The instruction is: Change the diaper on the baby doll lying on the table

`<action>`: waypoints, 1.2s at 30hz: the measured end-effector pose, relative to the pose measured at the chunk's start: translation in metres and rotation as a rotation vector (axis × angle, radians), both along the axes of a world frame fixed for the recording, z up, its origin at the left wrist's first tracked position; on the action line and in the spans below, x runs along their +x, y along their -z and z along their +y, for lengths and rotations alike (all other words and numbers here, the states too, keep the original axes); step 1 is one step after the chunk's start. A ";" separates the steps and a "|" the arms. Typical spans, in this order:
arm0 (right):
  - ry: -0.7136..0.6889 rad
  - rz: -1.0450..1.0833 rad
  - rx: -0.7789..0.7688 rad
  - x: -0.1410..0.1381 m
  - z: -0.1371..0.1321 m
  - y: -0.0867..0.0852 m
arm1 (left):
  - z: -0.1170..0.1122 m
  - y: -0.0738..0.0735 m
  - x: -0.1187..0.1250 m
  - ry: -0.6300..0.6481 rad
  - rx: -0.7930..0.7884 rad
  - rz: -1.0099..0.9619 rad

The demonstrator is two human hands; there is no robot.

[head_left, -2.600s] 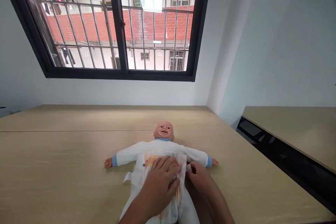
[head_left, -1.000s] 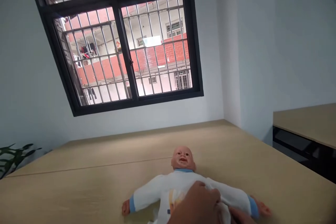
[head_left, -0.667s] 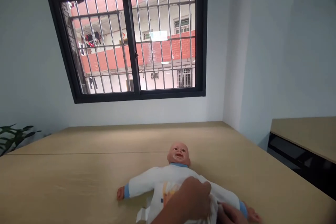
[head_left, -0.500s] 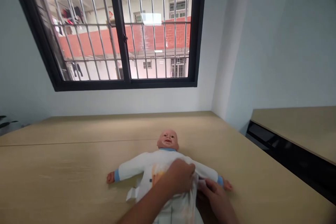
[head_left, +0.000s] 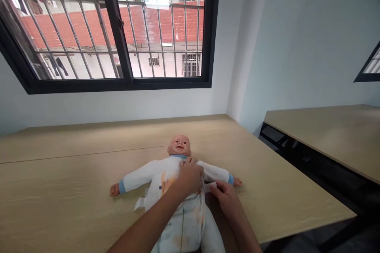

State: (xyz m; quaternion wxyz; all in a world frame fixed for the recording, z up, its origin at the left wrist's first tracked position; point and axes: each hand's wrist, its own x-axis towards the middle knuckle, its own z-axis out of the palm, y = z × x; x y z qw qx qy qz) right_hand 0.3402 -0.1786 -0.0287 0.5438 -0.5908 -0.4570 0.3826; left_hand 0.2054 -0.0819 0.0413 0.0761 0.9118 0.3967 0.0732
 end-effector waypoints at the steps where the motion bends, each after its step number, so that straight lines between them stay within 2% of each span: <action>1: 0.002 -0.006 0.000 0.000 0.000 0.000 | 0.001 0.001 -0.001 0.021 -0.001 -0.009; 6: 0.041 -0.090 0.019 -0.006 -0.001 -0.012 | 0.001 0.005 -0.004 0.085 0.002 0.009; 13: 0.106 -0.171 -0.007 -0.012 0.002 -0.024 | -0.001 0.006 -0.007 0.086 0.039 0.027; 19: 0.137 -0.029 -0.104 -0.004 0.005 -0.008 | 0.003 0.008 -0.018 0.095 -0.036 -0.118; 22: 0.145 0.081 -0.127 -0.001 0.006 0.001 | 0.003 0.009 -0.022 0.139 -0.023 -0.102; 24: 0.157 0.097 -0.138 -0.003 0.007 0.001 | 0.003 0.010 -0.024 0.157 0.021 -0.078; 30: 0.177 0.038 -0.193 -0.015 0.003 -0.017 | 0.005 0.013 -0.029 0.191 0.042 -0.032; 36: 0.125 -0.124 -0.061 -0.031 0.005 -0.025 | 0.009 0.019 -0.027 0.163 -0.008 -0.073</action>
